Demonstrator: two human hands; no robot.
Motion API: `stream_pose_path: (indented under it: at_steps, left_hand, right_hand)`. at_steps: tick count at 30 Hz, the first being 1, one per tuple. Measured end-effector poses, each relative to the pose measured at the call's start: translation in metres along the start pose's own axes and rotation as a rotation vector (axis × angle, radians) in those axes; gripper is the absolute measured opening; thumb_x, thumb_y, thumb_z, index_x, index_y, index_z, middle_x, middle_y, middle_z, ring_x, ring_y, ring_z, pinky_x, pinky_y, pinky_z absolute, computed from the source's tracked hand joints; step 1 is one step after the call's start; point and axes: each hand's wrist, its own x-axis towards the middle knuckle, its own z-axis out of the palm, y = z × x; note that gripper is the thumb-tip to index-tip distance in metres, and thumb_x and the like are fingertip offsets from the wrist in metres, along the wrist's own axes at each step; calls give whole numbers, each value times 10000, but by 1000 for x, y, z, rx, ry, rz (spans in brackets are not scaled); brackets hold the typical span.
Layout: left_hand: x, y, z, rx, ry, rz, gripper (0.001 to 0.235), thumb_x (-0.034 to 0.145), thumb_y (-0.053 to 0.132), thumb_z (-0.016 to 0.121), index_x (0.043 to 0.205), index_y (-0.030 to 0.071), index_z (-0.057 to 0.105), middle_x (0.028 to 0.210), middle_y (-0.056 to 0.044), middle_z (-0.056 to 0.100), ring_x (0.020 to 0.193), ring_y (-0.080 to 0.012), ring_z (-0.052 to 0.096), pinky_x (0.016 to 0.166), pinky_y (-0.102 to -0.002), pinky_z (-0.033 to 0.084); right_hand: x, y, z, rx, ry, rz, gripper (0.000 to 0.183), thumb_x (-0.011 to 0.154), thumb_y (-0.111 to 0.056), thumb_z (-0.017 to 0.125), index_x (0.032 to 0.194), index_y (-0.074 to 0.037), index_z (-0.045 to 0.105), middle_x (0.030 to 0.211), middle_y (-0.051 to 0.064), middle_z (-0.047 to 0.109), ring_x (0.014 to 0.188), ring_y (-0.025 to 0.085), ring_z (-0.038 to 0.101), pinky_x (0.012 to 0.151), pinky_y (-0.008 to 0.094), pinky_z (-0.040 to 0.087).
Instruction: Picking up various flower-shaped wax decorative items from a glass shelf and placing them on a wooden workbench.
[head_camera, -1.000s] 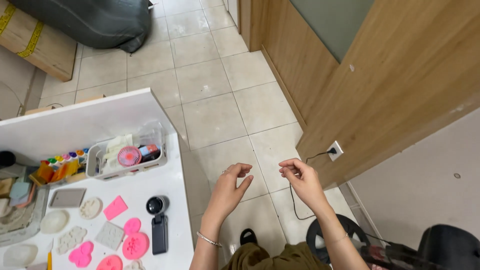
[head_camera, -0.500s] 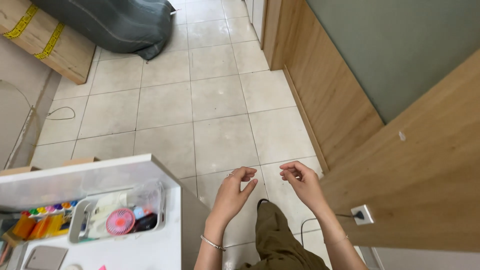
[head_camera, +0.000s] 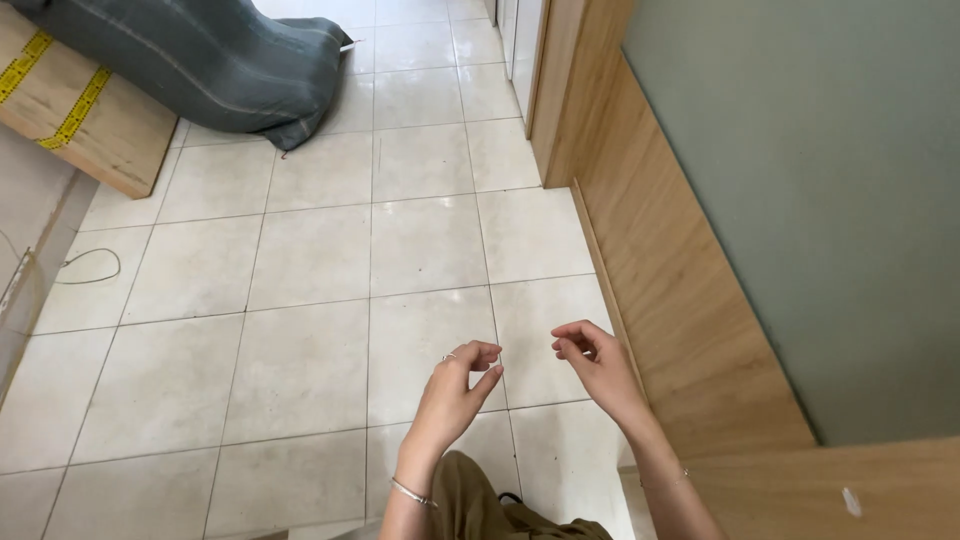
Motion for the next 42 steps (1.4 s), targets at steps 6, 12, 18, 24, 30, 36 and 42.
stream_pose_path:
  at_steps: [6, 12, 18, 24, 30, 36, 42]
  left_hand:
    - [99, 4, -18, 24, -54, -87, 287, 906, 213, 681, 1150, 62, 689, 1138, -70, 754, 1044, -204, 706, 782, -372, 568]
    - [233, -20, -49, 40, -57, 73, 289, 927, 220, 688, 1161, 50, 697, 1122, -105, 762, 1048, -218, 720, 878, -356, 559]
    - [361, -8, -101, 41, -38, 192, 286, 923, 207, 681, 1152, 36, 692, 1132, -113, 757, 1036, -250, 714, 874, -373, 554]
    - [453, -14, -126, 54, -86, 105, 268, 928, 220, 671, 1136, 51, 692, 1151, -97, 743, 1035, -229, 716, 828, -365, 567]
    - [534, -35, -129, 21, -124, 94, 260, 925, 210, 678, 1125, 45, 694, 1154, -103, 741, 1014, -237, 723, 864, -355, 563]
    - [648, -45, -138, -9, -75, 63, 262, 919, 200, 675, 1138, 57, 697, 1149, -96, 744, 1030, -236, 715, 865, -363, 560]
    - [786, -46, -153, 66, -30, 41, 259, 926, 211, 679, 1141, 65, 689, 1151, -89, 737, 1037, -232, 706, 863, -368, 558]
  right_hand:
    - [89, 3, 0, 24, 17, 26, 180, 959, -102, 624, 1087, -24, 724, 932, 54, 759, 869, 126, 714, 770, 261, 557]
    - [213, 1, 12, 49, 71, -44, 165, 965, -81, 623, 1080, -14, 722, 929, 56, 757, 858, 118, 702, 752, 255, 546]
    - [335, -40, 29, 54, 127, -53, 159, 957, -70, 631, 1075, -18, 723, 914, 43, 752, 853, 113, 697, 746, 253, 535]
    - [438, -37, 51, 127, 108, -74, 161, 962, -58, 625, 1082, -5, 718, 925, 45, 741, 857, 117, 686, 779, 258, 555]
    - [521, -31, 61, 114, 77, 2, 160, 960, -62, 625, 1074, -4, 721, 910, 57, 753, 851, 122, 722, 781, 264, 585]
    - [641, -38, 65, 60, 32, -8, 161, 959, -79, 631, 1068, -11, 728, 912, 51, 754, 845, 121, 726, 769, 268, 594]
    - [797, -58, 52, 56, -16, -46, 175, 963, -103, 633, 1088, -21, 722, 921, 45, 757, 864, 120, 726, 767, 268, 573]
